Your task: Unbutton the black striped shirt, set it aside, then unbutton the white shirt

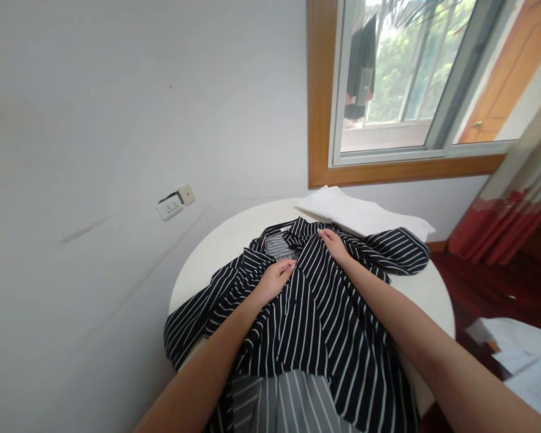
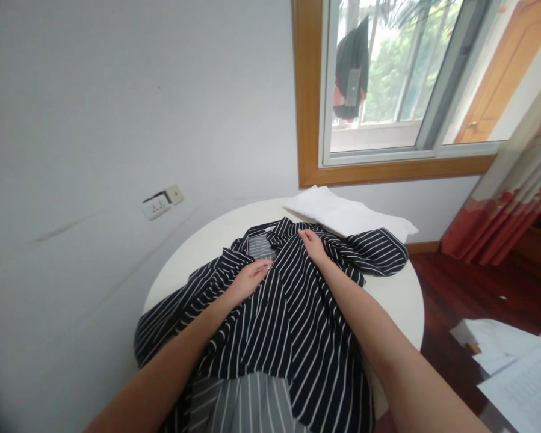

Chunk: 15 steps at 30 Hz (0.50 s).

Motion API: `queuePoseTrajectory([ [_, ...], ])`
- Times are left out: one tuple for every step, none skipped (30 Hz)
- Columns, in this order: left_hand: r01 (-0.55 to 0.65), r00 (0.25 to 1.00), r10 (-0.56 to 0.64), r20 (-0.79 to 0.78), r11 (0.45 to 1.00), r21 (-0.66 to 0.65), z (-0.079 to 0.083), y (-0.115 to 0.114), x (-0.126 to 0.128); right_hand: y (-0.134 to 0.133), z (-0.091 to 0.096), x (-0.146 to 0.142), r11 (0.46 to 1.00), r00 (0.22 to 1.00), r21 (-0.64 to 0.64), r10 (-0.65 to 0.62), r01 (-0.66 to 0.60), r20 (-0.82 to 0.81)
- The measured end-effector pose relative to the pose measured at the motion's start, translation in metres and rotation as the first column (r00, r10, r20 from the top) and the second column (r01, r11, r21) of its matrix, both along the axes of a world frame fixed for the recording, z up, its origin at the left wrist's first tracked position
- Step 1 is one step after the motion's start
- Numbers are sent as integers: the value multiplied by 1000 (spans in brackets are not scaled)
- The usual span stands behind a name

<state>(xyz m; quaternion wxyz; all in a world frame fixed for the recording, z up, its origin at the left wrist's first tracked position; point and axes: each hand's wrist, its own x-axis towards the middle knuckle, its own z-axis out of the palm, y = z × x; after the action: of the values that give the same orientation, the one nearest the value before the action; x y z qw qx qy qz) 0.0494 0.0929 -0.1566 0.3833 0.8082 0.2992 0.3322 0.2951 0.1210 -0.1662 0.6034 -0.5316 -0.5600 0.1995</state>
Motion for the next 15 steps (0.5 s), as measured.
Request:
queuePoseTrajectory([
  [-8, 1000, 8, -11, 999, 34, -1, 0, 0, 3, 0, -1, 1000, 1000, 3, 3, -3, 22],
  [-12, 1000, 14, -27, 998, 68, -1, -1, 0, 6, 0, -3, 1000, 999, 4, 5, -5, 42],
  [-18, 999, 23, -43, 994, 106, -1, -2, 0, 8, 1, -4, 1000, 998, 2, 4, -4, 58],
  [-25, 998, 34, -57, 988, 149, -1, -3, 1, 9, 1, -5, 1000, 997, -2, 5, -4, 71],
  [-32, 997, 47, -69, 980, 198, -2, -4, 1, 11, 1, -6, 1000, 997, -7, 6, -5, 81],
  [-38, 995, 59, -78, 968, 247, -1, -6, 1, 12, 1, -6, 1000, 996, -11, 7, -6, 87],
  [-43, 994, 71, -83, 955, 294, -1, -7, 2, 12, 1, -6, 1000, 996, -14, 8, -7, 89],
  [-48, 993, 81, -85, 940, 338, 0, -8, 2, 12, 1, -6, 1000, 996, -17, 11, -10, 90],
  [-54, 992, 92, -85, 926, 374, 1, -10, 3, 12, 1, -7, 1000, 996, -20, 14, -12, 90],
  [-67, 991, 108, -79, 913, 403, 2, -11, 3, 11, 2, -7, 1000, 996, -22, 17, -15, 92],
  [-89, 989, 131, -69, 901, 425, 3, -12, 2, 10, 2, -7, 999, 995, -26, 23, -20, 97],
  [-119, 986, 159, -56, 890, 440, 5, -13, 2, 9, 3, -7, 999, 994, -31, 31, -28, 105],
  [-154, 980, 193, -41, 881, 447, 7, -14, 1, 7, 4, -8, 999, 993, -37, 39, -35, 114],
  [-192, 973, 228, -26, 873, 449, 9, -14, -1, 5, 5, -8, 998, 991, -44, 45, -40, 122],
  [-229, 965, 262, -12, 866, 444, 10, -15, -2, 3, 6, -9, 998, 991, -50, 48, -42, 128],
])
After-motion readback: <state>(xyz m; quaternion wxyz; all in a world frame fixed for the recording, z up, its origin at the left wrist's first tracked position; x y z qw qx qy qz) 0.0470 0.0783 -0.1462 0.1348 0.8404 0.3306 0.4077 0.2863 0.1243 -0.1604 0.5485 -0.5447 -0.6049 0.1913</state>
